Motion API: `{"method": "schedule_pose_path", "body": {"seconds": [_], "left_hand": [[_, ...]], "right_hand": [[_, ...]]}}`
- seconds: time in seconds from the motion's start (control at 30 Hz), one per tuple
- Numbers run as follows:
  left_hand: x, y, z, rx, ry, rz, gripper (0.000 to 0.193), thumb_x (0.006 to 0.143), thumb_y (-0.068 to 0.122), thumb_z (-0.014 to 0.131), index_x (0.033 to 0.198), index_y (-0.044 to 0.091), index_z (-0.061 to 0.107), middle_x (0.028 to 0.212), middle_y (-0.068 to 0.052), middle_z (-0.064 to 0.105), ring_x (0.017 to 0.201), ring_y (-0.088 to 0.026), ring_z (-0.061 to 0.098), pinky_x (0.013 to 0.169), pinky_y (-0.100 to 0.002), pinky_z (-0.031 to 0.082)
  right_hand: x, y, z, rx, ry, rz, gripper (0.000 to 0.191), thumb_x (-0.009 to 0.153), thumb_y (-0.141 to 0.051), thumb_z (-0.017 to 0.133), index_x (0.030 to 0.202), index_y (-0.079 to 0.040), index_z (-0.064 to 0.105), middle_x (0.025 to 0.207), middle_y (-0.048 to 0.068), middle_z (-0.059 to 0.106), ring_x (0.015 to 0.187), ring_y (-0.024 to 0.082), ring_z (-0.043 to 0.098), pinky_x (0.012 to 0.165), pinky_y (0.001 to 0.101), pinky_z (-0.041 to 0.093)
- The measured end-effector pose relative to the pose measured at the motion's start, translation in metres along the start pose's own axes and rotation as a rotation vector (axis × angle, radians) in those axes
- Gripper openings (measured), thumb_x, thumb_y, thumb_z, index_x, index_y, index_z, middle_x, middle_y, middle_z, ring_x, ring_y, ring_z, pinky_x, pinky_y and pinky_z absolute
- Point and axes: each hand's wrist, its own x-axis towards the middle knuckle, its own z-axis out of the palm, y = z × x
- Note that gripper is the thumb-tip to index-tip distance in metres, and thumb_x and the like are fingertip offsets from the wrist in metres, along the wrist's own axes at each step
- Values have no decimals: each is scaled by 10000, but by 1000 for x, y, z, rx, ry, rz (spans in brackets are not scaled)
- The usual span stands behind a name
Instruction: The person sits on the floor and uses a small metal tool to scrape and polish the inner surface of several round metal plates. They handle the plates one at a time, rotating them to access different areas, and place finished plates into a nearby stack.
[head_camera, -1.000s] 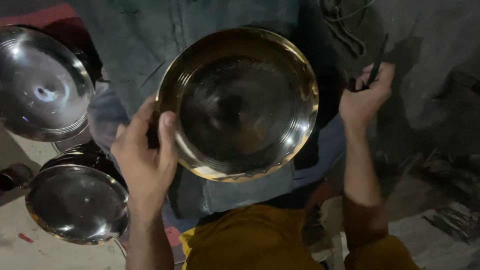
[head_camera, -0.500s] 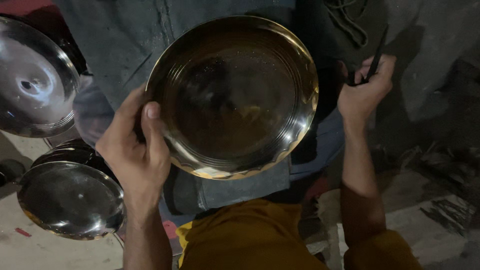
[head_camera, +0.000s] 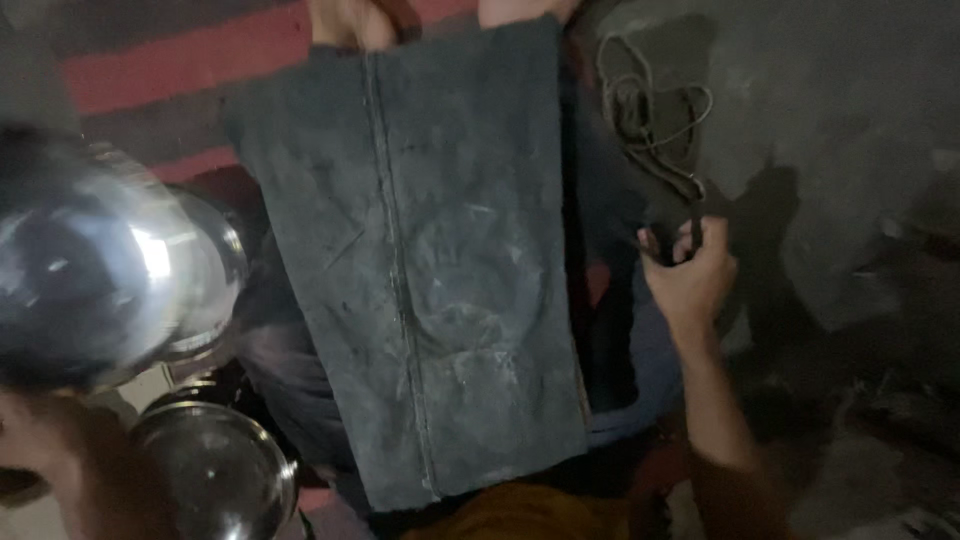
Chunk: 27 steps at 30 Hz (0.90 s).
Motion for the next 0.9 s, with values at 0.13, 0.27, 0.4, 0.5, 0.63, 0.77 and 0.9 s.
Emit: {"method": "schedule_pose_path", "body": {"seconds": [0.13, 0.27, 0.4, 0.5, 0.63, 0.77, 0.9], "left_hand": [[12, -21, 7, -327, 124, -108, 349, 1195, 175, 554, 1393, -111, 534, 1329, -281, 640, 1161, -346, 663, 980, -452, 555], [11, -14, 20, -406, 116, -26, 423, 1153, 109, 578, 1481, -115, 434, 1438, -318, 603, 1279, -421, 683, 1045, -503, 623], [5, 0, 22, -184, -66, -188, 420, 1073, 151, 657, 1421, -58, 550, 1379, -262, 635, 1248, -389, 672, 1001, -504, 569], [3, 12, 7, 92, -292, -292, 421, 1012, 183, 715, 1375, -15, 636, 1334, -219, 660, 1224, -364, 664, 969, -505, 529], [6, 22, -28, 630, -476, -92, 555, 991, 347, 813, 1366, -37, 668, 1275, -310, 657, 1122, -433, 656, 912, -550, 515], [-13, 8, -68, 489, -617, -323, 507, 933, 429, 776, 1257, 39, 760, 1146, -234, 750, 1047, -350, 713, 928, -482, 540], [-51, -25, -105, 341, -531, -267, 435, 932, 316, 834, 1193, -22, 752, 1091, -194, 748, 972, -279, 706, 835, -405, 560]], "right_hand": [[0, -3, -1, -37, 3, -22, 491, 838, -246, 953, 996, -29, 543, 712, 76, 582, 607, 214, 590, 585, 371, 499], [-1, -5, -2, -55, -11, 8, 488, 843, -259, 947, 1003, -25, 550, 670, 77, 563, 581, 215, 574, 573, 373, 483], [0, -10, -3, -10, -1, -41, 469, 879, -236, 934, 1017, -24, 538, 734, 69, 570, 623, 194, 576, 584, 346, 502], [0, -16, -6, -69, -28, -7, 485, 857, -222, 963, 1001, -11, 551, 675, 94, 552, 574, 215, 541, 581, 379, 484], [0, -23, -9, 19, 12, -36, 469, 877, -201, 944, 1027, -8, 544, 766, 83, 582, 656, 180, 585, 607, 344, 522], [0, -27, -11, -5, 13, -47, 469, 878, -200, 943, 1053, -6, 552, 766, 83, 587, 646, 185, 582, 598, 351, 505], [-2, -34, -14, -50, -16, -13, 485, 869, -210, 953, 1056, -3, 557, 729, 90, 576, 621, 195, 575, 588, 356, 485]]}}
